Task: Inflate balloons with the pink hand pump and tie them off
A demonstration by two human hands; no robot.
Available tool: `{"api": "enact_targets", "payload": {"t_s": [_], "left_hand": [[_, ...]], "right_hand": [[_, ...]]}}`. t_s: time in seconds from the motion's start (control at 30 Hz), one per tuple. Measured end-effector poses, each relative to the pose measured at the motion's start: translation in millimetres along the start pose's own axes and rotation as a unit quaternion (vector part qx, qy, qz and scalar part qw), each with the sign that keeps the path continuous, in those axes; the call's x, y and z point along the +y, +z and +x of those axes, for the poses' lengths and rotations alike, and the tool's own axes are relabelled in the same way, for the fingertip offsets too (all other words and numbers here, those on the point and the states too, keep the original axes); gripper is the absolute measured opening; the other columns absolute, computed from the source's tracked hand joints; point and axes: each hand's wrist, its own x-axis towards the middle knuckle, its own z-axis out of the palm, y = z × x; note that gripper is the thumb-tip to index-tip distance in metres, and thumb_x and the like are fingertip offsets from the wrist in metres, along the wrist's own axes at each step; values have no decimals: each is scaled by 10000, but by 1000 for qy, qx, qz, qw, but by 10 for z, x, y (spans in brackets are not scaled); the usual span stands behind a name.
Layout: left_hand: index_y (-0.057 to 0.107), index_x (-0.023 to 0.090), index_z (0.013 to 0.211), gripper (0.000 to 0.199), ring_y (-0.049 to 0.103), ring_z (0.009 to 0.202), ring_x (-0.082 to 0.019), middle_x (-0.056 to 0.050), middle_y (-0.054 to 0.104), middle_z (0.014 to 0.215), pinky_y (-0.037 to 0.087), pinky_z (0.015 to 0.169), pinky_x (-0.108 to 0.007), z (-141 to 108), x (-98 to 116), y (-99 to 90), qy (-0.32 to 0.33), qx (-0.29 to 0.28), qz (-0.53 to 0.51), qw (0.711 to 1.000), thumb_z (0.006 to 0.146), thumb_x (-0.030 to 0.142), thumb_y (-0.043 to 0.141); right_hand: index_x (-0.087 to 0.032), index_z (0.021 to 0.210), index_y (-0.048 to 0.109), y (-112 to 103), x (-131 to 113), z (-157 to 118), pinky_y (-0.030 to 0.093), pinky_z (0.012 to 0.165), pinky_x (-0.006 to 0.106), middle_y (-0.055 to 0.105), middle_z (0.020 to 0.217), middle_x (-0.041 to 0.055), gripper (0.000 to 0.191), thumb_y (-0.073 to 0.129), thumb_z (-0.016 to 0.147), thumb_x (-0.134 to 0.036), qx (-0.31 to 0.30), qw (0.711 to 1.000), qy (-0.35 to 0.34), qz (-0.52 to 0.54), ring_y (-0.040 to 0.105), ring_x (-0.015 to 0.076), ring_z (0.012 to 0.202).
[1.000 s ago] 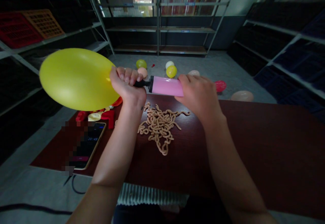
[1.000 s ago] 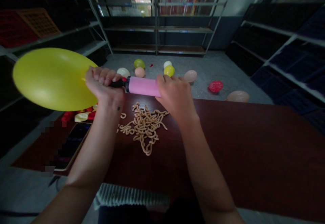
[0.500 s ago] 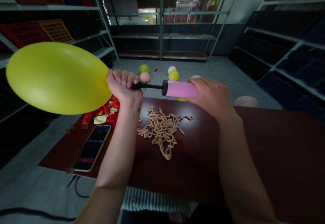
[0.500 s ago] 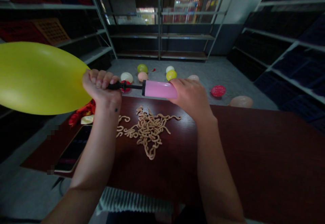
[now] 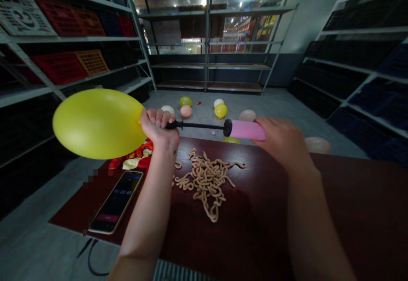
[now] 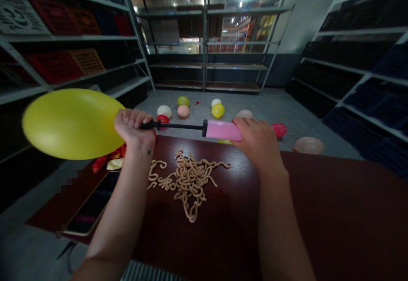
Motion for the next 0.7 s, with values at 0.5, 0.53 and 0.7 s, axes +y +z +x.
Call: {"api": "enact_targets", "payload": {"t_s": [0.5, 0.53, 0.7], "left_hand": [[220, 193, 598, 432, 203, 327, -49, 93, 189, 445, 230, 409, -209, -104, -462, -2, -115, 84, -22, 990, 1013, 193, 341], [235, 193, 588, 428, 214, 325, -52, 90, 196, 441, 239, 402, -209, -110, -508, -12, -123, 85, 3, 989, 999, 176, 353], [303, 193, 542, 457, 251, 307, -77, 71, 247, 411, 259, 358, -221, -49, -691, -135, -125, 73, 129, 981, 994, 191, 371]], "right_hand": [[-143, 1032, 632, 89, -667, 121, 415, 676, 340, 734, 953, 154, 227, 622, 850, -277, -131, 991, 14, -25, 695, 285, 834], [-141, 1053, 636, 155, -713, 123, 416, 660, 333, 739, 927, 153, 257, 627, 845, -292, -161, 987, 21, -3, 702, 281, 818], [-176, 1058, 677, 595, -806, 79, 461, 733, 304, 749, 1026, 116, 328, 688, 777, -346, -269, 937, 27, 222, 702, 253, 913]]}}
